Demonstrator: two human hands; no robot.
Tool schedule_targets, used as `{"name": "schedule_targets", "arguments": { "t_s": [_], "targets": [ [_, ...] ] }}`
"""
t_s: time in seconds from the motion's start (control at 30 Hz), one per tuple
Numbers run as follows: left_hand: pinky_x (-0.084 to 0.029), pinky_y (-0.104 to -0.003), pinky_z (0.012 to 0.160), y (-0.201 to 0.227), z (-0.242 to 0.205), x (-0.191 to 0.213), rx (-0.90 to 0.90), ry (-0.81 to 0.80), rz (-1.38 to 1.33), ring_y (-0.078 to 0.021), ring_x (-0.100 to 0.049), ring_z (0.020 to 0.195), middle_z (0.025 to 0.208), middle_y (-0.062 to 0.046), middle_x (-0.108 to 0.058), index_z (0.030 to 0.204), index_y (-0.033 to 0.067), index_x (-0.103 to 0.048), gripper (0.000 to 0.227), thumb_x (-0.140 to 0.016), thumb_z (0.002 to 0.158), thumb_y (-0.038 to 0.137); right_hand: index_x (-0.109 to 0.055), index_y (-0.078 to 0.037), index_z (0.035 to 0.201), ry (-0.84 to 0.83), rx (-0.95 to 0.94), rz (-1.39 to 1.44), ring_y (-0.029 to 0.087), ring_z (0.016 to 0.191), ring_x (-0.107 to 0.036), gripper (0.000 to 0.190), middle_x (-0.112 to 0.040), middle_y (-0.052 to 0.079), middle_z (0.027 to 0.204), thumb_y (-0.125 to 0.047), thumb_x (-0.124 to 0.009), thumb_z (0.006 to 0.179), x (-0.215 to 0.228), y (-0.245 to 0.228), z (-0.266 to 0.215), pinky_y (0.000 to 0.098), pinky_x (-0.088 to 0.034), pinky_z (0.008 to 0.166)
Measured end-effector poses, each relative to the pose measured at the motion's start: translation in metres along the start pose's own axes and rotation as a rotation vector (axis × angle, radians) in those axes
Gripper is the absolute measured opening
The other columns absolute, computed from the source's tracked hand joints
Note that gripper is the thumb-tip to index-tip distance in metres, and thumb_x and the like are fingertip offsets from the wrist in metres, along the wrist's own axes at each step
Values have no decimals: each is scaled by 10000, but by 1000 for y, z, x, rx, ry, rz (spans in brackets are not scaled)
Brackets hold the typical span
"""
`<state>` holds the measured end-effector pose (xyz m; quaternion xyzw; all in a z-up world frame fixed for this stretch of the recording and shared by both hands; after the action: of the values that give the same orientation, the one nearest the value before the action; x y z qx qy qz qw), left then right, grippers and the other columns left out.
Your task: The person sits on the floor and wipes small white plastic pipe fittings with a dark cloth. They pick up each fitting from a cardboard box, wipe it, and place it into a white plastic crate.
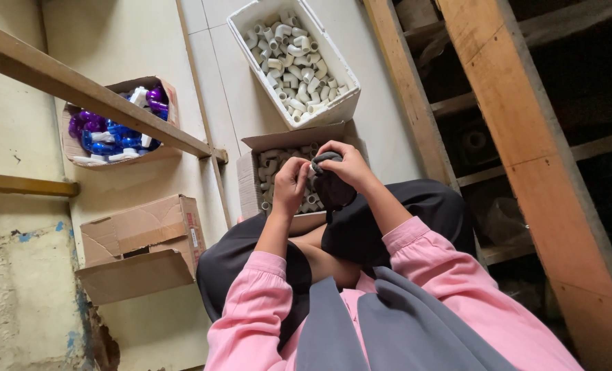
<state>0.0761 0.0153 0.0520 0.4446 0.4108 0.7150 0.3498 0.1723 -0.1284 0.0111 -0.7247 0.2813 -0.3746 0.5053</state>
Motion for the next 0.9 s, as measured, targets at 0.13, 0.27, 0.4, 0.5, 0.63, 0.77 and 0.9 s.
{"name": "schedule_targets", "arguments": {
  "t_s": [0.13, 0.27, 0.4, 0.5, 0.63, 0.77, 0.9],
  "targets": [
    [-545, -404, 737, -15, -5, -6, 3, -10, 47, -336, -653, 758, 800, -128, -634, 987, 156, -685, 239, -546, 1065, 334, -770, -292, 1000, -34, 10, -121, 254, 973, -707, 267, -753, 23, 928, -231, -741, 742, -1, -22, -14, 386, -517, 915],
    [-520, -475, 731, -41, -15, -9, 111, 22, 101, -394, -636, 746, 782, -190, -616, 944, 126, -618, 303, -474, 1073, 358, -758, -230, 1030, -120, 41, -224, 338, 1007, -708, 271, -762, 111, 971, -243, -731, 761, -10, -30, -20, 441, -525, 916],
    [-514, -506, 721, -52, -21, -3, 202, 34, 161, -437, -641, 761, 783, -212, -625, 929, 131, -581, 313, -447, 1055, 384, -734, -163, 1116, -260, 142, -253, 378, 1039, -695, 423, -739, 173, 1052, -307, -837, 732, -19, -44, -32, 480, -534, 935],
    [-506, -524, 698, -53, -21, -11, 158, -20, 212, -449, -643, 768, 775, -224, -608, 932, 128, -584, 303, -464, 1045, 383, -710, -140, 1098, -275, 214, -368, 394, 1017, -681, 384, -705, 163, 1036, -191, -826, 735, -22, -42, -34, 510, -541, 896],
    [-503, -534, 673, -32, -18, -15, 93, -34, 213, -467, -634, 752, 763, -229, -596, 934, 122, -579, 290, -466, 1048, 363, -732, -154, 1086, -272, 107, -221, 386, 1038, -674, 289, -712, 170, 1022, -188, -767, 801, -20, -10, -27, 492, -523, 917],
    [-526, -434, 650, 5, -9, -17, -143, 37, 347, -360, -632, 761, 789, -128, -522, 936, 126, -564, 203, -498, 1065, 268, -772, -222, 1030, -152, -119, 13, 210, 960, -668, 237, -715, 60, 955, -296, -762, 805, -19, 43, -11, 381, -509, 882],
    [-521, -477, 663, 10, -10, -15, -56, 20, 287, -368, -629, 804, 823, -127, -524, 942, 130, -550, 244, -459, 1093, 299, -761, -234, 1025, -158, -84, -22, 231, 973, -685, 270, -720, 66, 962, -310, -815, 772, -19, 43, -11, 385, -514, 884]
  ]
}}
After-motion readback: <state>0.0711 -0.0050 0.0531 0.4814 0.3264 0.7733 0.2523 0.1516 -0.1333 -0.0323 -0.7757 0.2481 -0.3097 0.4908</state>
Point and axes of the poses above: each hand's wrist, its own z-axis towards the middle knuckle, its own x-axis out of the back of the hand, y = z × x, the point moved 8 cm from there along z, towards the middle knuckle
